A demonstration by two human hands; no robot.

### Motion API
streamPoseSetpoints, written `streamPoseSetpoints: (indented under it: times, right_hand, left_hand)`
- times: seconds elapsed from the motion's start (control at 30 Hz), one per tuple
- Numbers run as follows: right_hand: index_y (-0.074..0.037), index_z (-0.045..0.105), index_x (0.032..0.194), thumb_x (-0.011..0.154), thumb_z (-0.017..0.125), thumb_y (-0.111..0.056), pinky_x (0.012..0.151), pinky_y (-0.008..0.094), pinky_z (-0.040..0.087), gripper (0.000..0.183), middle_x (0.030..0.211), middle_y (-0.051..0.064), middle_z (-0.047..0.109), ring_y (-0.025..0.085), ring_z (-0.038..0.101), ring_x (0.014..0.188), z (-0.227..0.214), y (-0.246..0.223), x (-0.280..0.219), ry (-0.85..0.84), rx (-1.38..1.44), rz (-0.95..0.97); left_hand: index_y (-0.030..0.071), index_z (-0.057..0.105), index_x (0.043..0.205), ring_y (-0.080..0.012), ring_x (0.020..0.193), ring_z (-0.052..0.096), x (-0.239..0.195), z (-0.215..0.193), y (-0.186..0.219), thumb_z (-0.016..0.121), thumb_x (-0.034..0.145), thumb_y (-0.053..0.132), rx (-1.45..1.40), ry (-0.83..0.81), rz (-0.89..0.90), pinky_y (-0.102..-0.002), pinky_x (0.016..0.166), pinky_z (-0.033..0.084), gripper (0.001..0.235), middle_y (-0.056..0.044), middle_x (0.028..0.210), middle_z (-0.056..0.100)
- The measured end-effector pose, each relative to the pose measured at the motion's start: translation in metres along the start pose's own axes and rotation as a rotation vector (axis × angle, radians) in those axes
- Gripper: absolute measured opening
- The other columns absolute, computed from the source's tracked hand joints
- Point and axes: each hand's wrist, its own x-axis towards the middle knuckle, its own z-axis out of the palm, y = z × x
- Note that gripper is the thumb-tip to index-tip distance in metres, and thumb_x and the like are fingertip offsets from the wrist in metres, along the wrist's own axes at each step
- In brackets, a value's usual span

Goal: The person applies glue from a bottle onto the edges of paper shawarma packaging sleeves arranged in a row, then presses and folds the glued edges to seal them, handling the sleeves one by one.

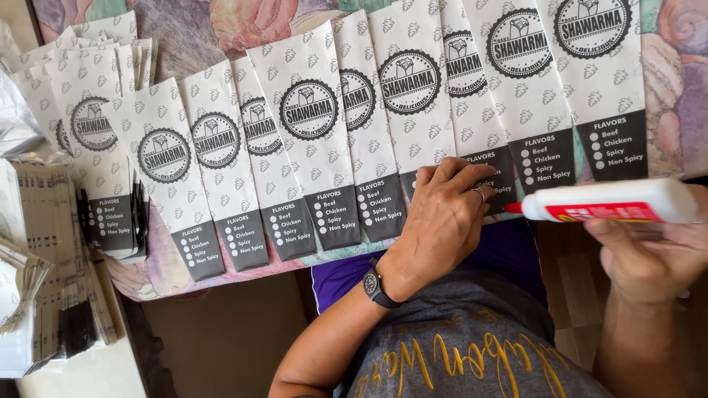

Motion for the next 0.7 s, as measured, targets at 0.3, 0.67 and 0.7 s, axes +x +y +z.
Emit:
streamPoseSetpoints:
  times: [0.3,0.67,0.7]
  right_hand:
    - [0.004,0.048,0.119,0.085,0.077,0.003,0.096,0.054,0.068,0.045,0.117,0.033,0.063,0.044,0.072,0.104,0.006,0.012,-0.014,0.065,0.026,0.144]
    - [-0.013,0.059,0.141,0.1,0.076,-0.016,0.132,0.058,0.065,0.044,0.136,0.005,0.063,0.025,0.067,0.132,-0.061,0.074,-0.036,0.209,0.228,0.247]
    - [-0.011,0.053,0.148,0.098,0.069,-0.006,0.132,0.063,0.063,0.053,0.142,0.01,0.06,0.031,0.063,0.137,-0.048,0.066,-0.033,0.14,0.269,0.232]
  left_hand:
    - [0.005,0.074,0.102,-0.0293,0.119,0.054,0.0,0.001,0.0,0.062,0.087,-0.002,0.033,0.0,0.018,-0.045,0.084,0.037,0.02,-0.007,0.13,0.066]
    - [-0.002,0.071,0.108,-0.0291,0.097,0.052,-0.004,-0.05,-0.011,0.06,0.097,-0.011,-0.064,0.08,0.114,-0.04,0.077,0.039,0.018,-0.015,0.114,0.069]
    - [-0.001,0.068,0.098,-0.0295,0.097,0.051,-0.01,-0.052,-0.016,0.064,0.098,-0.004,-0.025,0.078,0.091,-0.041,0.076,0.036,0.005,-0.013,0.109,0.067]
